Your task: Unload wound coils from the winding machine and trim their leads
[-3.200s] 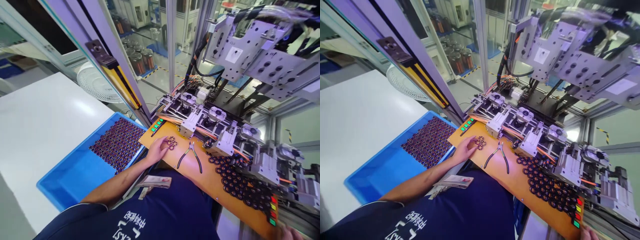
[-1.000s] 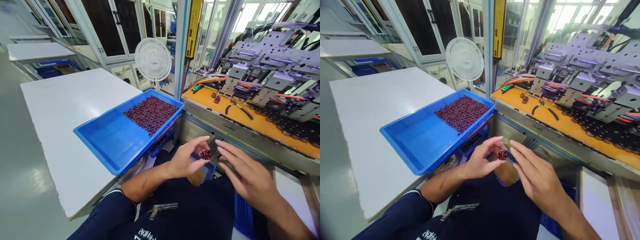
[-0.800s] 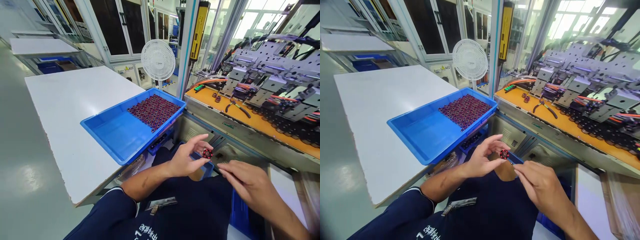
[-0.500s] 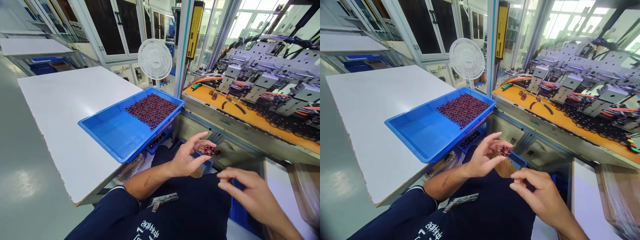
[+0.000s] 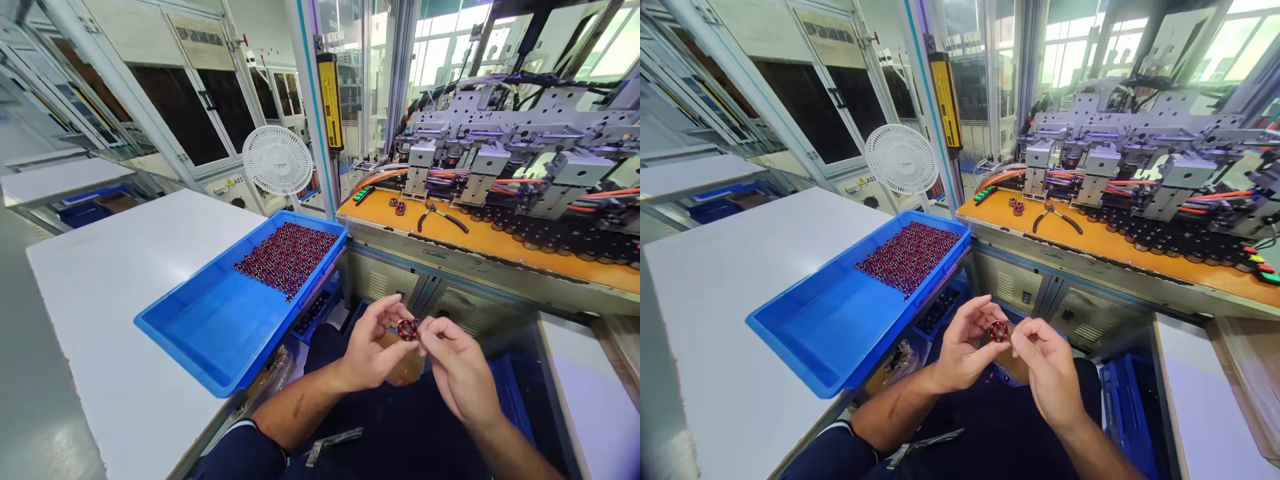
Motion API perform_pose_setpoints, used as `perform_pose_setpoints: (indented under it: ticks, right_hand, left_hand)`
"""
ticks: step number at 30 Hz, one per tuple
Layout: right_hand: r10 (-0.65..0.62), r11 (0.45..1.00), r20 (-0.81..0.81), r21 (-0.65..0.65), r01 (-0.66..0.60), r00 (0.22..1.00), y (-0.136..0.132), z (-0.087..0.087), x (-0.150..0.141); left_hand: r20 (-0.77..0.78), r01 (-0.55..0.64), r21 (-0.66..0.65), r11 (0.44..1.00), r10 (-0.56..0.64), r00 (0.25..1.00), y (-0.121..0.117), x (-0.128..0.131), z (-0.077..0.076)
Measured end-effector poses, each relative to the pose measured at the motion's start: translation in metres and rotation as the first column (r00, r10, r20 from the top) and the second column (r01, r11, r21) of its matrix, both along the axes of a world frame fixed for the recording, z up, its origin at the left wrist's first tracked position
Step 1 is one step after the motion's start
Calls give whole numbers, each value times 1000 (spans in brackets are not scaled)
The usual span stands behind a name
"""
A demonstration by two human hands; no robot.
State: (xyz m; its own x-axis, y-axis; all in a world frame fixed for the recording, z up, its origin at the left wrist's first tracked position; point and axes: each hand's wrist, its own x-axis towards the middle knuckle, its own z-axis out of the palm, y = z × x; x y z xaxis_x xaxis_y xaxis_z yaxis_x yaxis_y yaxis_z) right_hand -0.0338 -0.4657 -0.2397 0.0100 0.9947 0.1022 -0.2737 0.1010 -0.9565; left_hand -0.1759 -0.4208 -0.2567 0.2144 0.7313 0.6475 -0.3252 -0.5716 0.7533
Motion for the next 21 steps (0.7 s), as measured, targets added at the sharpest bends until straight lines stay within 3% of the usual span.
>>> perform_pose_setpoints:
  ticks: [4,10,13,17,21]
  right_hand:
    - [-18,999,-86,-42,15,996,6,-8,1]
    - [56,994,-85,-86,-63,995,16,-1,21]
    - [49,988,-157,-139,-71,986,15,0,20]
    - [7,983,-202,-177,-44,979,7,-8,17]
    - [13,995,-84,-101,-22,996,4,-10,31]
  left_hand:
    - [64,92,-110,990,-85,994,14,3,1]
    - [-16,210,-22,977,-211,977,21,5,-3]
    - [23,264,-63,962,-263,965,20,6,-5]
    - [176,397,-268,878,-360,916,17,4,-4]
    - [211,463,-392,795,-413,886,19,0,0]
